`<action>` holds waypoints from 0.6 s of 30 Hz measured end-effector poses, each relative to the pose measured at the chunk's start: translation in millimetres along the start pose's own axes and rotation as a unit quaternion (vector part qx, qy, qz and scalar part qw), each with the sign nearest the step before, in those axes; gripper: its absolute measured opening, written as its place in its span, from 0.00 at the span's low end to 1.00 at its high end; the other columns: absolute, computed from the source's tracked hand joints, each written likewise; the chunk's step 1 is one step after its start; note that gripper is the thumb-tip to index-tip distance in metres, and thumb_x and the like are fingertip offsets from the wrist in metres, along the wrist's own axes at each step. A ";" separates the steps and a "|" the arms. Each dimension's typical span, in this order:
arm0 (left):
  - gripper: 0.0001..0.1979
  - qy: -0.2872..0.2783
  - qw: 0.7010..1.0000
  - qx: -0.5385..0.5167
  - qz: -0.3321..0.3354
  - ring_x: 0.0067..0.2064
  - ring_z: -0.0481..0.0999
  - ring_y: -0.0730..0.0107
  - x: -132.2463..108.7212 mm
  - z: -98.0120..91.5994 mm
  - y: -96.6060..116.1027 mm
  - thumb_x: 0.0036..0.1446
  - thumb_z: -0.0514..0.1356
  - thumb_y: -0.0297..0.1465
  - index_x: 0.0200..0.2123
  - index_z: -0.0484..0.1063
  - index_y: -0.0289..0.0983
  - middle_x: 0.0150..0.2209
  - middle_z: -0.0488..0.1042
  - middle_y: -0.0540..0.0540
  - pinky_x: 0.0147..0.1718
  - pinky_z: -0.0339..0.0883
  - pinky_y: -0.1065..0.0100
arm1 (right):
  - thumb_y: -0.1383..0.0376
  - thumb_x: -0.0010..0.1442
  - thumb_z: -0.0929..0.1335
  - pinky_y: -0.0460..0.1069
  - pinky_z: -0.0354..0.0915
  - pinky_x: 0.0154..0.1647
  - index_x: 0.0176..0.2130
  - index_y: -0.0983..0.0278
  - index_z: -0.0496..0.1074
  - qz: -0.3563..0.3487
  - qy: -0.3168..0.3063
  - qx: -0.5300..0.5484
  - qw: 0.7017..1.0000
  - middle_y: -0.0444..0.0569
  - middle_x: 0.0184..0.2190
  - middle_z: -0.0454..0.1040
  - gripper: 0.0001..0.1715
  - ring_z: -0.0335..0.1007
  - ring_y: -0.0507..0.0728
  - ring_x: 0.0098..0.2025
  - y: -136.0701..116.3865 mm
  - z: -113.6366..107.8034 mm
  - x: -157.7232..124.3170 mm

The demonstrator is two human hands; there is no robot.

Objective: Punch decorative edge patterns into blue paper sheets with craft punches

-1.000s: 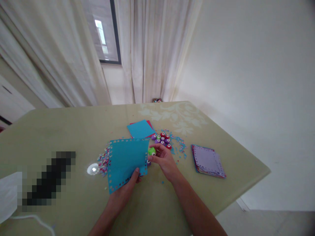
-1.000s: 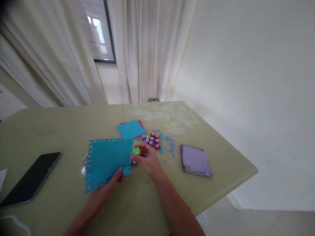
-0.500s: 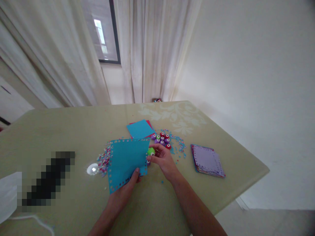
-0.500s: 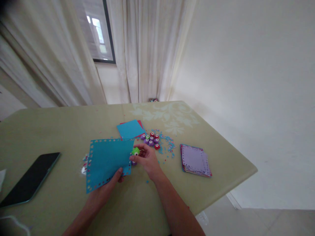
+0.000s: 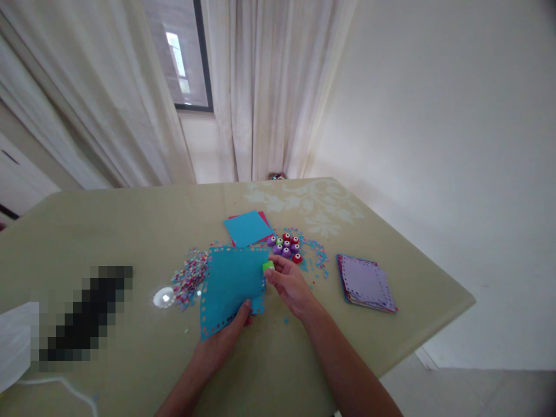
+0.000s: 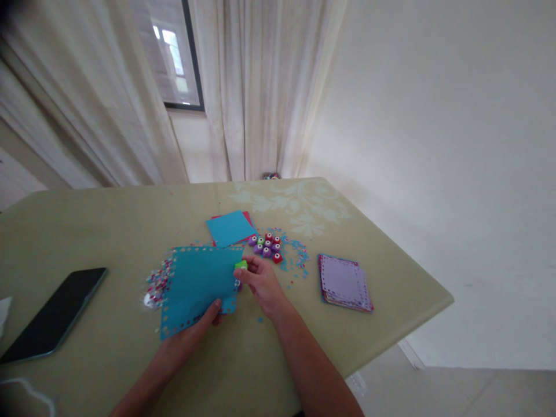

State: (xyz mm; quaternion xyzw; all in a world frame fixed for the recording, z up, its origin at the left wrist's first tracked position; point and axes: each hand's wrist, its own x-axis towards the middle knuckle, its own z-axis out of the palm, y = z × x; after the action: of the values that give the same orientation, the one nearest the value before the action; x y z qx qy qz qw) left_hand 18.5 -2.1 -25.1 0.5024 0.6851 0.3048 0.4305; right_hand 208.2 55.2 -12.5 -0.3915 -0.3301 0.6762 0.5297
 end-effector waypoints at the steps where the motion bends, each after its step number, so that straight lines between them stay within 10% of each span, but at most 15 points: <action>1: 0.22 0.000 1.000 -0.005 -0.004 0.36 0.84 0.46 0.4 0.5 -1.0 0.50 0.60 0.56 0.21 0.76 0.45 0.31 0.85 0.41 0.49 0.77 0.47 | 0.55 0.43 0.85 0.48 0.67 0.38 0.40 0.58 0.79 -0.001 -0.005 -0.006 1.000 0.42 0.35 0.79 0.26 0.72 0.53 0.33 0.4 0.7 -0.4; 18: 0.20 -0.019 0.998 -0.063 -0.018 0.37 0.85 0.49 1.9 12.1 -21.7 0.55 0.64 0.52 0.31 0.80 0.42 0.34 0.86 0.41 0.43 0.80 0.52 | 0.53 0.38 0.86 0.46 0.66 0.30 0.41 0.59 0.78 0.048 -0.017 0.046 0.998 0.41 0.31 0.75 0.33 0.67 0.52 0.29 9.4 3.5 0.6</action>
State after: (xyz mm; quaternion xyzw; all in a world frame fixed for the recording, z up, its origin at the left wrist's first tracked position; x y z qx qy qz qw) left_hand 19.9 -7.2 -49.5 0.4673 0.6655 0.3301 0.4794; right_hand 200.7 53.7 -19.0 -0.3705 -0.2884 0.7217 0.5086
